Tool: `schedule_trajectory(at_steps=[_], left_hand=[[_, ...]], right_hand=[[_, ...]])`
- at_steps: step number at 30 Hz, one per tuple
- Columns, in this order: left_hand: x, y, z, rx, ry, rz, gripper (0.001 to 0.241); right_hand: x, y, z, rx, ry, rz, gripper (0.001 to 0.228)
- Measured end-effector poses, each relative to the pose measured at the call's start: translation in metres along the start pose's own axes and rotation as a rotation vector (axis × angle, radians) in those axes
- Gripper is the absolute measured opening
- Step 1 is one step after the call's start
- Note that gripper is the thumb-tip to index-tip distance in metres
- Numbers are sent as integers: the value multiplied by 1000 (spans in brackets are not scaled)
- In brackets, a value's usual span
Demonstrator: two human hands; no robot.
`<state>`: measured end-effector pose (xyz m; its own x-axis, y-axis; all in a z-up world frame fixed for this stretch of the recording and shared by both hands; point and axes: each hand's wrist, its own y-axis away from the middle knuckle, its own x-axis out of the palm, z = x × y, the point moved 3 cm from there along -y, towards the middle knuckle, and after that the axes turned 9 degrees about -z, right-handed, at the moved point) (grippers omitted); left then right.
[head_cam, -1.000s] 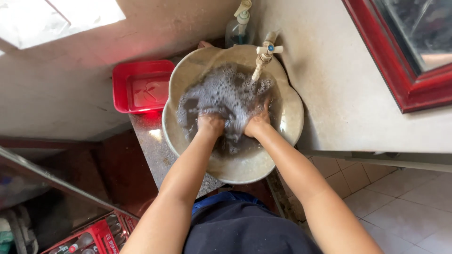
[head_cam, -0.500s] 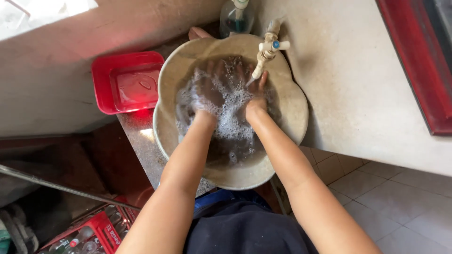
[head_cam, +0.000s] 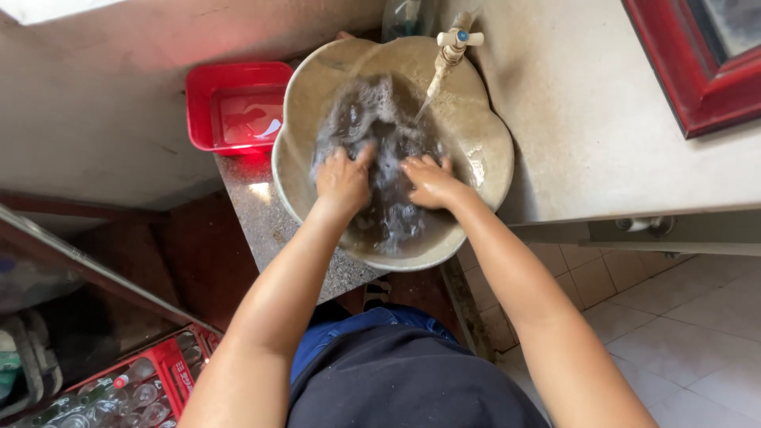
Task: The person washes a dark, textured cloth by hand in a large basin filled with soapy water. They repeatedly scoop water from the basin using a red plastic container and pour it into the toilet, then return to scrubbing and rinsing the cloth under the running tap.
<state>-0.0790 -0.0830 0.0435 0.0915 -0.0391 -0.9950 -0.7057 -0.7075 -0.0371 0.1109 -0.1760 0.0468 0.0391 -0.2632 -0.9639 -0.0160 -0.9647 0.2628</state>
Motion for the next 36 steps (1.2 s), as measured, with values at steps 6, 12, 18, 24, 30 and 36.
schedule_trajectory(at_steps=[6,12,18,24,30,36], left_hand=[[-53,8,6,-348,370,123,36],[-201,27,-52,-68,546,-111,34],[-258,59,-65,46,839,-175,33],[-175,41,-36,-462,1555,-713,45],[-213,59,-61,-625,2016,-262,98],[-158,-13,-31,-237,1384,-806,41]], right_hand=[[-58,51,8,397,-654,-333,48],[-144,90,78,745,-2025,45,120],[-88,22,28,856,-2392,-179,66],[-106,24,33,1072,-2672,-412,62],[-155,40,77,776,-2489,-239,70],[-177,57,85,777,-2217,-129,103]])
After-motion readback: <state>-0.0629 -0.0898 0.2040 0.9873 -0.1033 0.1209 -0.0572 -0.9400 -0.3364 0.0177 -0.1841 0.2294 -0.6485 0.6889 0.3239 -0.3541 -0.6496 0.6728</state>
